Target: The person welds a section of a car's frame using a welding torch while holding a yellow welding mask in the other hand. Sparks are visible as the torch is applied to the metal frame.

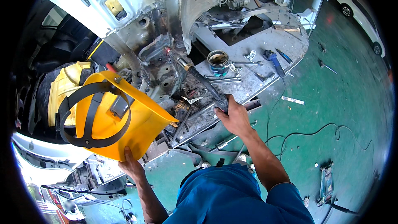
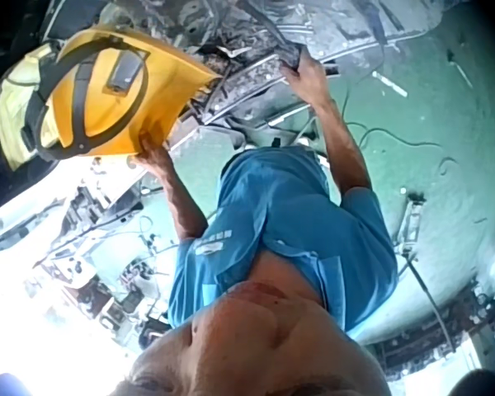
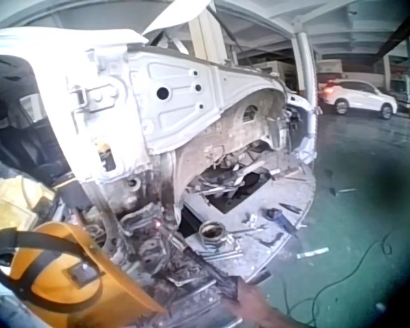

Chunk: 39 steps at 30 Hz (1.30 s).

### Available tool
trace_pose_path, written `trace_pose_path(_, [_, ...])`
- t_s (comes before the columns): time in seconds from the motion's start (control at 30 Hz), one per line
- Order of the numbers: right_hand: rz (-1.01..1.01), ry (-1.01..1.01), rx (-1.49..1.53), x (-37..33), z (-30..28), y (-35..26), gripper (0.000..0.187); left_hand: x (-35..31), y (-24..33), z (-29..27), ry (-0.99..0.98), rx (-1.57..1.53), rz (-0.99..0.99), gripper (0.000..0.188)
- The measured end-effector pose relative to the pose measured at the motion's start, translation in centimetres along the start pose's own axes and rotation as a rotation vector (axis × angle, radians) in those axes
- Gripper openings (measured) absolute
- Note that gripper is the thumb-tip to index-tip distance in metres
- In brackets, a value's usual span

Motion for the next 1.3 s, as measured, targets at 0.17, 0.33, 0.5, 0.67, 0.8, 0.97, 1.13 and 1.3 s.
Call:
trace_pose_path(0.17, [-0.001, -0.005, -0.001, 0.2, 0.2, -0.4, 0.043, -0.2, 0.6, 0.2, -0.001, 0.026, 0.012, 0.042])
trace_pose_path(0.33, [-0.018, 0.003, 0.007, 0.4, 0.3, -0.5, 0.044, -0.2, 1.3, 0.5, -0.044, 0.053, 0.026, 0.04])
trace_pose_path(0.5, [-0.023, -0.001, -0.003, 0.4, 0.4, -0.5, 0.044, -0.4, 1.3, 1.1, -0.106, 0.067, 0.011, 0.037])
trace_pose_path(0.67, [-0.019, -0.002, 0.001, 0.3, 0.5, -1.0, 0.044, -0.5, 2.5, 2.6, -0.125, -0.044, 0.054, 0.035])
trace_pose_path(0.8, [-0.027, 0.007, -0.025, 0.3, 0.4, -1.0, 0.045, -0.7, 6.2, 4.5, -0.18, -0.083, 0.109, 0.032])
trace_pose_path(0.97, [-0.101, 0.011, -0.04, 0.2, 0.8, 0.7, 0.045, -0.6, 8.2, 6.0, -0.235, -0.099, 0.126, 0.032])
trace_pose_path(1.13, [-0.171, 0.027, 0.056, 0.5, 1.0, 0.7, 0.047, -0.6, 9.2, 6.7, -0.227, -0.056, 0.202, 0.025])
trace_pose_path(1.3, [-0.215, 0.032, 0.034, 0.5, 1.0, 0.4, 0.045, -0.9, 9.3, 6.8, -0.238, -0.091, 0.175, 0.028])
Point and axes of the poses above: each hand's wrist, its own x-axis towards the middle knuckle, its own z-axis out of the palm, y = z × x, the point moved 3 cm from there along x, towards the middle knuckle, and after that the axes turned 5 degrees about x, right-handed, at the moved point
